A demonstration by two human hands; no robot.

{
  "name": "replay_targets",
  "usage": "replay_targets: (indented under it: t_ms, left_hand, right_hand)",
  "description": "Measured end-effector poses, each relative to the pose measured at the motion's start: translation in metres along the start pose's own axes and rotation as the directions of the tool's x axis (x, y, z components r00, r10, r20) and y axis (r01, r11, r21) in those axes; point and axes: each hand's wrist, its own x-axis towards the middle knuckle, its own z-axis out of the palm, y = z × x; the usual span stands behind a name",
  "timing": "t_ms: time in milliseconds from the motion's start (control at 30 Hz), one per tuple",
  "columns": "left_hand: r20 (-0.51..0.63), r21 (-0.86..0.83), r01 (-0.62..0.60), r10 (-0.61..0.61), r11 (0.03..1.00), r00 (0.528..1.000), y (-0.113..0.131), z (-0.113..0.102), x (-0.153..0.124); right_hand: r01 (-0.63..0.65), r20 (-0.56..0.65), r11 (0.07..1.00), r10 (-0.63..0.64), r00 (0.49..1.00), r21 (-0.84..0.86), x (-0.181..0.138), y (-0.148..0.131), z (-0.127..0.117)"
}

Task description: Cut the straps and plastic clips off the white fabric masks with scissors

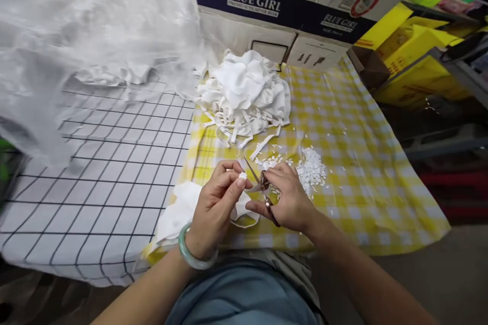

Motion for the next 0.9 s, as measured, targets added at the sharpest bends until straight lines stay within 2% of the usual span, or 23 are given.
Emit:
replay_targets:
  t_ms: [233, 433, 900]
  left_hand:
    - [0.099, 0.079, -0.033, 0.025, 0.996, 0.995, -0.016, 0.022, 0.009]
    - [0.118, 0.105, -0.022, 0.009, 0.994, 0.993, -0.02, 0.026, 0.009]
    - [0.16, 0.193, -0.082, 0.051, 0.978, 0.986, -0.023, 0.031, 0.012]
  right_hand:
    - [0.003, 0.038, 0.998, -0.001, 0.999, -0.059, -0.012, 0.025, -0.003]
    - [-0.016, 0.048, 0.999, 0.018, 0.999, -0.037, -0.013, 0.033, -0.002]
    - [-0.049, 0.037, 0.999, 0.049, 0.998, 0.012, -0.02, 0.038, 0.001]
